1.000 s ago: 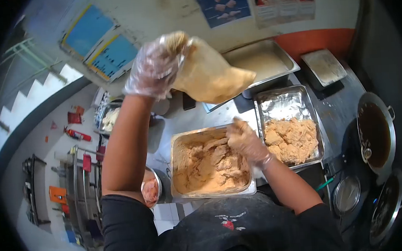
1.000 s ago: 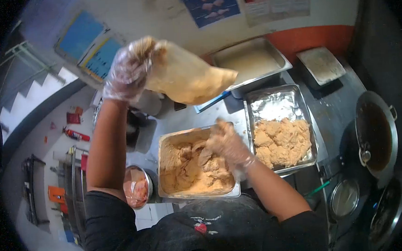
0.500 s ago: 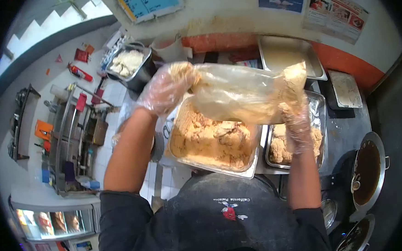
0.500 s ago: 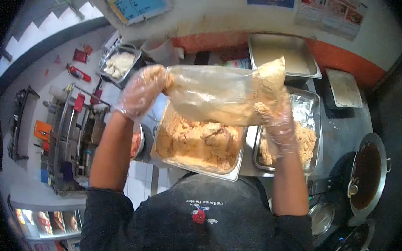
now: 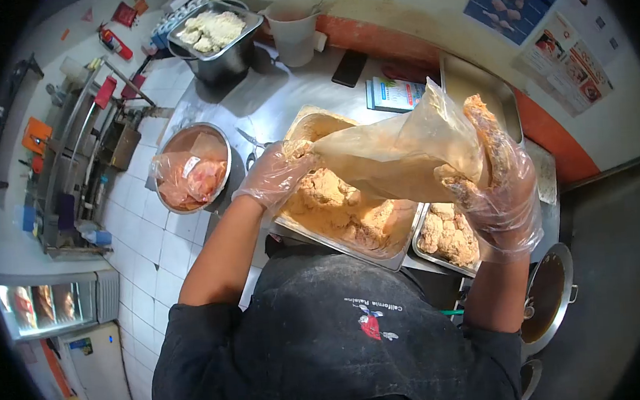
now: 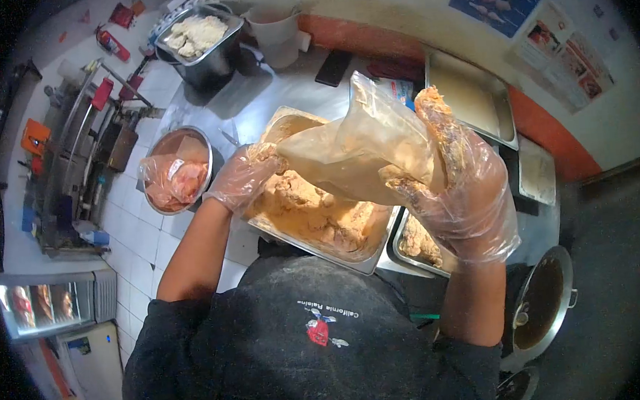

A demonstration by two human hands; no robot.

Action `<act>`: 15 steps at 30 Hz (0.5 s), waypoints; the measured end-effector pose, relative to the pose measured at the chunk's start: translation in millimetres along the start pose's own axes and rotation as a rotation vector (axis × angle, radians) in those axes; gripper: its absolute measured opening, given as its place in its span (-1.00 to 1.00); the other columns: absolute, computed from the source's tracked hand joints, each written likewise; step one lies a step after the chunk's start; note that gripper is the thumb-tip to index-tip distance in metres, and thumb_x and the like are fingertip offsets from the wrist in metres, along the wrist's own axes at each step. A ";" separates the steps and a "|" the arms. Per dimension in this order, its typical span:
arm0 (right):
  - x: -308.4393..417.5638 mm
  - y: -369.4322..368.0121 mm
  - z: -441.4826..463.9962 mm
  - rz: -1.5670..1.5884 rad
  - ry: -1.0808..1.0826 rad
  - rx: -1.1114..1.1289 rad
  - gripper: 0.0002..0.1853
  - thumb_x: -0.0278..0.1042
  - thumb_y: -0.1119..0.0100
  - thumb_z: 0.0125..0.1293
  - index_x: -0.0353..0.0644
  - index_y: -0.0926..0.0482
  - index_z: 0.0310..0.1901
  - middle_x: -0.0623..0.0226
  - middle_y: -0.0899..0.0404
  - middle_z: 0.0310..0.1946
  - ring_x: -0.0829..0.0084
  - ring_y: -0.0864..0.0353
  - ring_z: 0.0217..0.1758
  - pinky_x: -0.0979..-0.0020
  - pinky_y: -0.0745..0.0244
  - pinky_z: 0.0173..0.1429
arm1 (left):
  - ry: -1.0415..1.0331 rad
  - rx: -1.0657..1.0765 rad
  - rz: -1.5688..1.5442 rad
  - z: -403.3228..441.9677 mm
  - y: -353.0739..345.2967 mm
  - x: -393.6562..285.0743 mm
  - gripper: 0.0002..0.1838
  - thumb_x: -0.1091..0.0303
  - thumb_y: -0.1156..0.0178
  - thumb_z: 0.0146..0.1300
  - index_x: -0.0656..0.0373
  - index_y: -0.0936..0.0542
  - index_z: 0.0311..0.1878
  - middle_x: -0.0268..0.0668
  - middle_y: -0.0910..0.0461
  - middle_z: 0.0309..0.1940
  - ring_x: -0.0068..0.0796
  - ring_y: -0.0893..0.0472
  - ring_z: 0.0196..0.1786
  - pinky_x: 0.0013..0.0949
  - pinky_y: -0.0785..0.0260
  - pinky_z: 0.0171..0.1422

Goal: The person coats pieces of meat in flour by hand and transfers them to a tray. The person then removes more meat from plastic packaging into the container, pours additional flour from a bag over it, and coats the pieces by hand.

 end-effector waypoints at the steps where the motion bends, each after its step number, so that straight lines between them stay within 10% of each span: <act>1: 7.3 -3.1 4.3 -0.046 0.053 -0.015 -0.17 0.08 -0.66 0.21 -0.40 -0.62 0.33 -0.08 -0.78 0.15 0.05 -0.81 0.21 0.17 -0.70 0.30 | -0.007 -0.024 0.045 -1.3 3.3 -1.9 -0.52 0.00 -0.33 0.46 0.25 -0.74 0.16 -0.01 -0.81 0.02 -0.06 -0.78 0.06 -0.12 -0.57 0.23; 12: 38.0 -22.1 41.4 0.036 0.156 -0.155 -0.46 -0.29 -0.56 0.21 -0.28 -0.69 0.22 -0.01 -0.79 0.12 -0.02 -0.82 0.13 0.14 -0.72 0.23 | 0.048 -0.072 -0.149 20.5 34.5 61.9 -0.47 0.01 -0.38 0.40 0.17 -0.69 0.27 -0.03 -0.69 0.27 -0.09 -0.69 0.28 -0.15 -0.55 0.35; 15: 39.6 -37.5 50.2 0.019 0.177 -0.063 -0.55 -0.33 -0.53 0.23 -0.30 -0.70 0.13 0.01 -0.79 0.03 -0.01 -0.81 0.04 0.14 -0.71 0.14 | -0.302 -0.195 -0.446 5.8 38.1 13.5 -0.47 0.06 -0.44 0.37 0.18 -0.69 0.28 -0.05 -0.74 0.19 -0.11 -0.72 0.23 -0.16 -0.56 0.34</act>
Point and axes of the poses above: each hand's wrist, its own z-axis towards the middle knuckle, its own y-axis out of the back of the hand, x = y × z, the point moved 6 cm from there along z, towards the middle knuckle
